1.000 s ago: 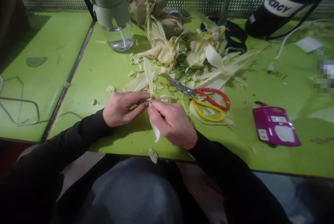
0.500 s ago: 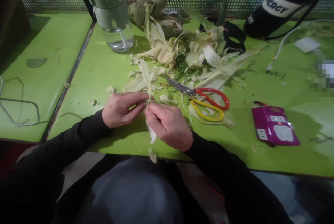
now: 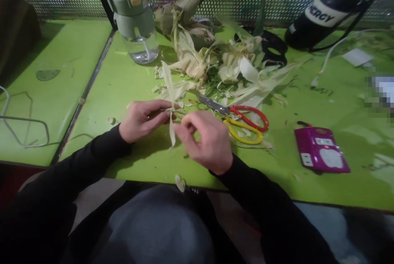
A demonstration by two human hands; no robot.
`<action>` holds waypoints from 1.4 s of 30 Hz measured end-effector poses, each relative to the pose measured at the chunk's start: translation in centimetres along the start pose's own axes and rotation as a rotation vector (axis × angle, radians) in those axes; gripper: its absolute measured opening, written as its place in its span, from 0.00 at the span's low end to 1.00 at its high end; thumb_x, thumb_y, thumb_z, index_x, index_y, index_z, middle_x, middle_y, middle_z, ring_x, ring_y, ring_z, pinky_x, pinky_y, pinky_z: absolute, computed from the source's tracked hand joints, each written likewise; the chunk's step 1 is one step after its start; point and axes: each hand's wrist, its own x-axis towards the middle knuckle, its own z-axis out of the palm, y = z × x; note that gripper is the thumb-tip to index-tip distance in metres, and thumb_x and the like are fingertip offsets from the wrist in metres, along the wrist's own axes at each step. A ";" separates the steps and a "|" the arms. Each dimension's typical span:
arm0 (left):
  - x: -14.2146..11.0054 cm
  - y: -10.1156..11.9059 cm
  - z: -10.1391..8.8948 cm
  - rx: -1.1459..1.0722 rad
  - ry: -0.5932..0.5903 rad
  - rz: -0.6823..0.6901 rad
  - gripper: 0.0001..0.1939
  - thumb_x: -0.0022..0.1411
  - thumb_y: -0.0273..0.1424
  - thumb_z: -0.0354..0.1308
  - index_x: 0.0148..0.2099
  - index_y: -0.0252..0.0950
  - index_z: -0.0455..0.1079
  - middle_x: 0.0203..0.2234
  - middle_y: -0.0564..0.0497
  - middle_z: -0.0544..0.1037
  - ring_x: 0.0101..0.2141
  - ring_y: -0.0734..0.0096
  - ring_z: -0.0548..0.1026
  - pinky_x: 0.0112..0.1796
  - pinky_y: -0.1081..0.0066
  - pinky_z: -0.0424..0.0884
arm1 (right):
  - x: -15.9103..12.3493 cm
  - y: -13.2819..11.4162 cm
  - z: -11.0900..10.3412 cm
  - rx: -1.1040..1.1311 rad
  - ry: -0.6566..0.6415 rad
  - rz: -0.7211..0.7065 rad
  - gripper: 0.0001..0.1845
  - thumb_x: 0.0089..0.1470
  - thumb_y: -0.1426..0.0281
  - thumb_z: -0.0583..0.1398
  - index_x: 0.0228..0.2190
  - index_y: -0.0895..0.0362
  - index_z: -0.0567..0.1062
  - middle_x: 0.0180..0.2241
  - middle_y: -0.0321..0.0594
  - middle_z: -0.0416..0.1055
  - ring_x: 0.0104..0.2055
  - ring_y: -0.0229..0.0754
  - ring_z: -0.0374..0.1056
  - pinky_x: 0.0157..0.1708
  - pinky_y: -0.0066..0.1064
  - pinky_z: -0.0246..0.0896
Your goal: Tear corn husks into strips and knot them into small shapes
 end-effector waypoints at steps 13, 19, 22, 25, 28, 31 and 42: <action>0.6 -0.3 -0.1 -0.468 -0.148 -0.297 0.15 0.69 0.39 0.55 0.41 0.31 0.73 0.28 0.49 0.79 0.28 0.76 0.77 0.30 0.77 0.73 | 0.6 1.8 0.0 0.170 -0.126 0.264 0.05 0.64 0.66 0.59 0.37 0.55 0.73 0.30 0.35 0.75 0.28 0.36 0.68 0.28 0.28 0.61; 0.8 -0.3 -0.2 -0.715 -0.158 -0.467 0.14 0.64 0.40 0.63 0.38 0.32 0.72 0.27 0.51 0.78 0.27 0.78 0.77 0.29 0.78 0.73 | 0.7 1.5 -0.2 0.194 -0.143 0.276 0.05 0.63 0.67 0.60 0.37 0.55 0.75 0.32 0.36 0.77 0.32 0.37 0.71 0.32 0.29 0.63; 0.9 -0.4 -0.4 -0.742 -0.178 -0.470 0.13 0.61 0.36 0.66 0.35 0.30 0.72 0.26 0.51 0.79 0.27 0.78 0.76 0.32 0.76 0.74 | 0.9 1.3 -0.4 0.214 -0.160 0.281 0.05 0.62 0.68 0.60 0.35 0.55 0.76 0.31 0.35 0.77 0.31 0.37 0.70 0.33 0.29 0.63; 0.9 -1.0 -0.5 -0.750 -0.219 -0.479 0.11 0.59 0.33 0.68 0.37 0.30 0.74 0.27 0.50 0.79 0.27 0.78 0.76 0.33 0.74 0.74 | 1.0 1.1 -0.5 0.272 -0.191 0.306 0.05 0.61 0.68 0.61 0.34 0.55 0.75 0.30 0.35 0.76 0.30 0.36 0.69 0.31 0.28 0.62; 0.8 -1.5 -0.1 -0.575 -0.197 -0.382 0.08 0.62 0.31 0.63 0.40 0.31 0.75 0.28 0.51 0.78 0.27 0.78 0.74 0.33 0.74 0.72 | 0.9 1.2 -0.3 0.321 -0.200 0.340 0.06 0.61 0.67 0.60 0.33 0.55 0.75 0.29 0.35 0.75 0.30 0.36 0.69 0.31 0.27 0.62; 0.5 -1.5 0.3 -0.248 -0.108 -0.181 0.06 0.63 0.28 0.60 0.41 0.32 0.76 0.31 0.49 0.77 0.30 0.76 0.73 0.33 0.74 0.71 | 0.7 1.3 0.1 0.334 -0.205 0.345 0.07 0.61 0.65 0.60 0.33 0.55 0.75 0.29 0.35 0.75 0.30 0.37 0.69 0.31 0.28 0.63; 0.9 0.3 -0.8 -0.535 -0.215 -0.458 0.09 0.68 0.29 0.55 0.42 0.31 0.75 0.29 0.50 0.80 0.29 0.76 0.75 0.35 0.73 0.70 | 0.6 1.6 0.5 0.187 -0.076 0.293 0.07 0.61 0.65 0.60 0.32 0.55 0.73 0.28 0.36 0.76 0.27 0.37 0.68 0.27 0.29 0.60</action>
